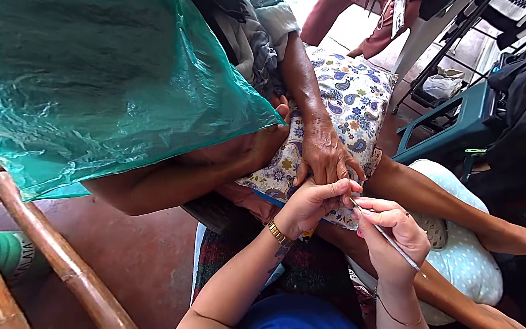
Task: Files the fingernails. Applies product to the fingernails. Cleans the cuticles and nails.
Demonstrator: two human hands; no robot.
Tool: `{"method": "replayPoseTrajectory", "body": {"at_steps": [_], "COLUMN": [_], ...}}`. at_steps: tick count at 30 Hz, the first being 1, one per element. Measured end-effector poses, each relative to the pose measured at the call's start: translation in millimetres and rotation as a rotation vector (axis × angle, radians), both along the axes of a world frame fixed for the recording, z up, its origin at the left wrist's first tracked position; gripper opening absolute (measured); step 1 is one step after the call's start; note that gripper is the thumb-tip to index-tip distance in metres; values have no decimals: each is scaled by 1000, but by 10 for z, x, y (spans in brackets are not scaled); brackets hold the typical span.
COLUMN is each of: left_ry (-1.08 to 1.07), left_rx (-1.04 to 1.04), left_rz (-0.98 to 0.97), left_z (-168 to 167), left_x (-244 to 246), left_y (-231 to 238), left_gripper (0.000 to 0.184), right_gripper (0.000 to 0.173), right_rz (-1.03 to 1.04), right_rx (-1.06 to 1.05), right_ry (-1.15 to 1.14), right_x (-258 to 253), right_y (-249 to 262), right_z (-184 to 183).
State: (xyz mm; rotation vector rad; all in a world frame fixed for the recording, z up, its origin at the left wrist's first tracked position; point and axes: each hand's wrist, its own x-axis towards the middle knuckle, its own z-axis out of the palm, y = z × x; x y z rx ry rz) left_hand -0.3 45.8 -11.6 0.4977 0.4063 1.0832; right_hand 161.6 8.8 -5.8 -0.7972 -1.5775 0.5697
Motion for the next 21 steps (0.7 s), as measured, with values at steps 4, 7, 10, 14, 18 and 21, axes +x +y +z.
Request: {"method": "replayPoseTrajectory", "body": {"at_steps": [4,7,10,14,18,21], "left_ry": [12,7,15,16,19,28], "left_rx": [4,6,11,12,7,8], "left_rz": [0,-1,-5,-3,-8,-5], "left_z": [16,7,6,9,5,4], "left_x": [-3,-5,-6,-16,-17,-18], "left_y": [-6,-6,-7,-12,-16,-16], "left_gripper": [20,19,19,19,19,19], "right_gripper": [14,13,13,10,10,9], "right_rz": [31,9,28,-39,-34,-64], "right_rx": [-28,-35,-36,14,25,77], "right_ry": [12,5,-5,-74,-81,-126], "right_x": [37,14,44,-21,-9,-42], "right_y": [4,1,-12,-39,-72,-62], "right_z": [23,22,50,60,67,55]}}
